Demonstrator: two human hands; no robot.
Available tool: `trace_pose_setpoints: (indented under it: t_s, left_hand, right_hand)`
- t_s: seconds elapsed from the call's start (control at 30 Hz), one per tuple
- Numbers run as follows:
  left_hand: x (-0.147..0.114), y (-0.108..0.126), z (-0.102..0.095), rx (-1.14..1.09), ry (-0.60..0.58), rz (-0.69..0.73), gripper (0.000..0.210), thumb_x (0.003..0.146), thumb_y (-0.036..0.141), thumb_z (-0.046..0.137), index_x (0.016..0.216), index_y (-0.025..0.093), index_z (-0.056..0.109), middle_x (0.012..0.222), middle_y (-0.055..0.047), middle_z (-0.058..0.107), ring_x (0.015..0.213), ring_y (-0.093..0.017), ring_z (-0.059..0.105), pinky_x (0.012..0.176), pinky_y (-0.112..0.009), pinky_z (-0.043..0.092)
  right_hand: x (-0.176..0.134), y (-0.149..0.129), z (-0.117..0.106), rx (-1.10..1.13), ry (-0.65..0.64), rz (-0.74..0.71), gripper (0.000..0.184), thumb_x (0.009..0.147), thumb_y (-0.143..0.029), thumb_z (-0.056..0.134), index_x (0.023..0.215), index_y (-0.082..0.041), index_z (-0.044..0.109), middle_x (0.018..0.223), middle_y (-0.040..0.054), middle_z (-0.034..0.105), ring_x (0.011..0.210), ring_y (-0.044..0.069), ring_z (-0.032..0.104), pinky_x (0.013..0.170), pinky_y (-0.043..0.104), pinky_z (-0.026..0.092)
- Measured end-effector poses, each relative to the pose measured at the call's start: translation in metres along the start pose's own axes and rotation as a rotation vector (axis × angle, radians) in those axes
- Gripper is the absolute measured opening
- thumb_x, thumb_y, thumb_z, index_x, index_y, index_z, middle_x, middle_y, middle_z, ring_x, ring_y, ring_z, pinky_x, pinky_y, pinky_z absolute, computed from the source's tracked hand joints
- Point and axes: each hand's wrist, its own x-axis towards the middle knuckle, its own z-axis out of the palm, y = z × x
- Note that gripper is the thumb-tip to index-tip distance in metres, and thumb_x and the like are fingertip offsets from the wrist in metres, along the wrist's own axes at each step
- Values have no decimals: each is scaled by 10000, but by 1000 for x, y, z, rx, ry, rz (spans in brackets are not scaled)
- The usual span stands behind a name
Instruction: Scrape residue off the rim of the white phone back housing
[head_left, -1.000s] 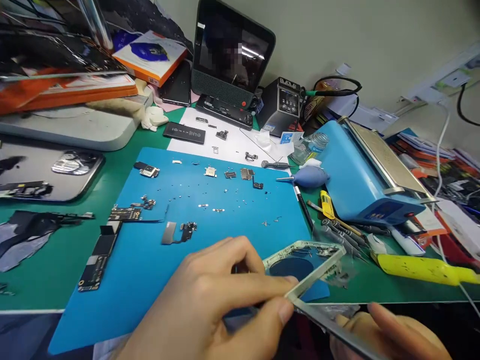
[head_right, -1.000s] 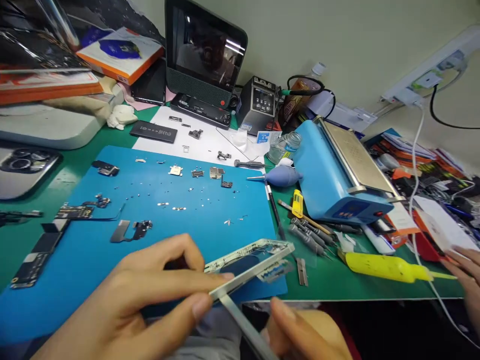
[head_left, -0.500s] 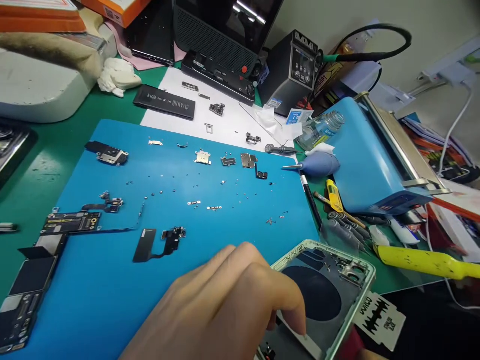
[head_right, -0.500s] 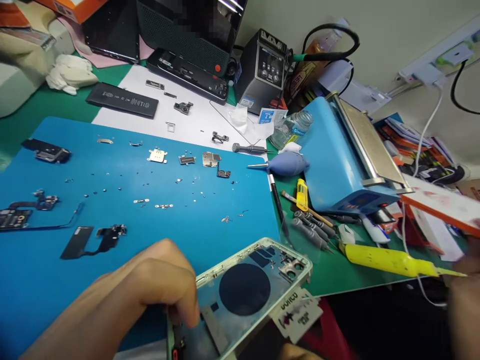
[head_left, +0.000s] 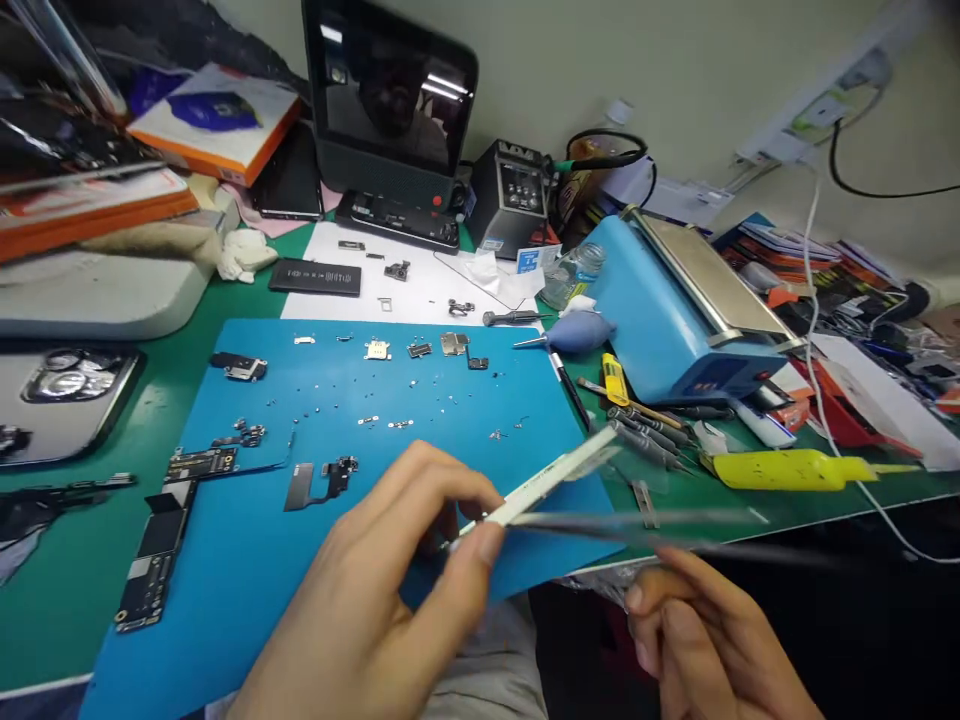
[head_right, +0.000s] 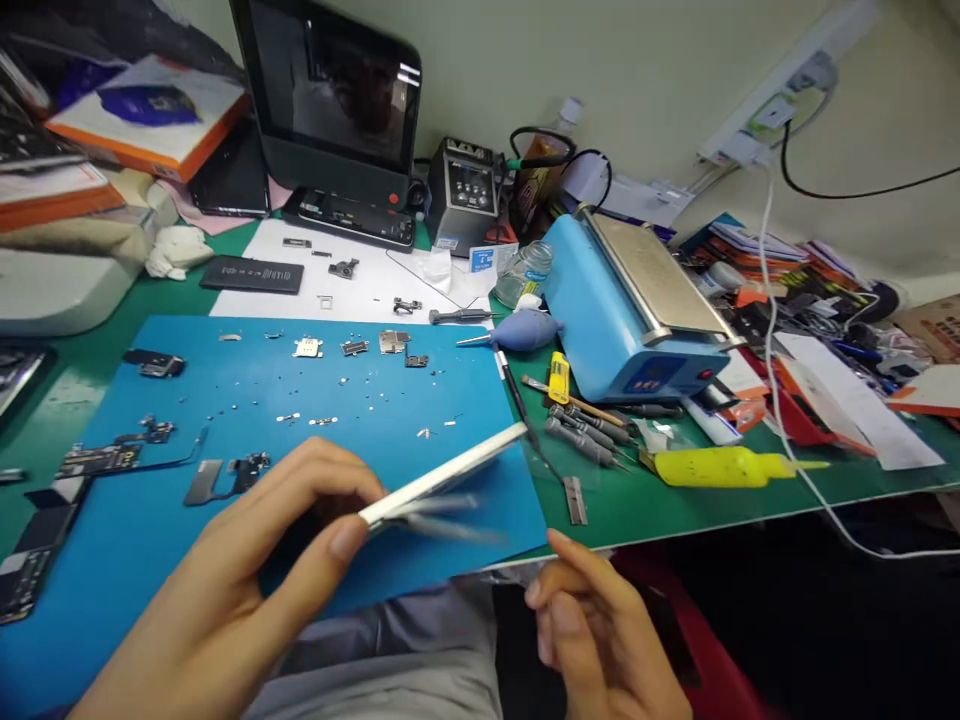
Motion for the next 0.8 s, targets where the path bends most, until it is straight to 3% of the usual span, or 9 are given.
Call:
trace_pose_setpoints:
  t_s: [0.13, 0.23, 0.4, 0.5, 0.63, 0.73, 0.8]
  left_hand:
    - [-7, 7, 5, 20, 138, -96, 339, 1129, 628, 591, 1070, 356, 786, 1014, -3, 674, 931, -188, 597, 797, -256, 486]
    - [-8, 8, 5, 24, 157, -151, 406, 1103, 709, 584, 1125, 359, 789, 1014, -5, 637, 896, -200, 527, 807, -274, 460]
    - [-8, 7, 6, 32, 168, -203, 510, 1046, 813, 595, 1197, 353, 754, 969, -3, 615, 846, -204, 499, 683, -284, 399]
    - [-10, 10, 10, 35, 211, -230, 505, 1024, 830, 615, 1127, 349, 731, 949, 4, 624, 837, -204, 504, 686, -281, 391]
    - [-11, 12, 13, 66, 258, -244, 512, 978, 846, 660, 1071, 347, 731, 983, 3, 662, 816, -205, 507, 705, -283, 415]
    - [-11, 10, 14, 84, 325, -270, 519, 928, 854, 709, 1071, 357, 755, 1061, -9, 683, 936, -231, 556, 725, -272, 434]
    - [-11, 9, 16, 96, 374, -290, 516, 917, 849, 722, 1045, 350, 760, 1125, -17, 704, 1049, -253, 575, 776, -263, 456]
  right_hand:
    - [3, 15, -9, 71, 42, 36, 299, 1081, -417, 768, 1312, -242, 838, 886, 54, 736, 575, 103, 612, 510, 202, 552]
    - [10, 33, -27, -47, 187, 71, 410, 1052, -526, 789, 1347, -243, 824, 967, 60, 756, 671, 121, 631, 605, 236, 592]
    - [41, 68, -64, -222, 431, 92, 610, 1019, -621, 797, 1501, -250, 747, 1336, 138, 768, 1129, 268, 769, 1005, 426, 640]
    - [63, 87, -83, -297, 477, 60, 815, 920, -692, 851, 1584, -246, 691, 1532, 199, 672, 1286, 369, 742, 1060, 531, 611]
    - [82, 95, -90, -445, 470, 21, 1003, 880, -806, 828, 1646, -187, 641, 1534, 245, 657, 1248, 406, 714, 1085, 615, 563]
    - [92, 94, -87, -521, 475, -2, 1133, 887, -897, 763, 1689, -118, 578, 1477, 276, 695, 1295, 436, 666, 1131, 646, 513]
    - [98, 95, -85, -544, 470, 5, 1148, 868, -944, 744, 1637, -99, 631, 1406, 283, 730, 1318, 458, 664, 1163, 659, 497]
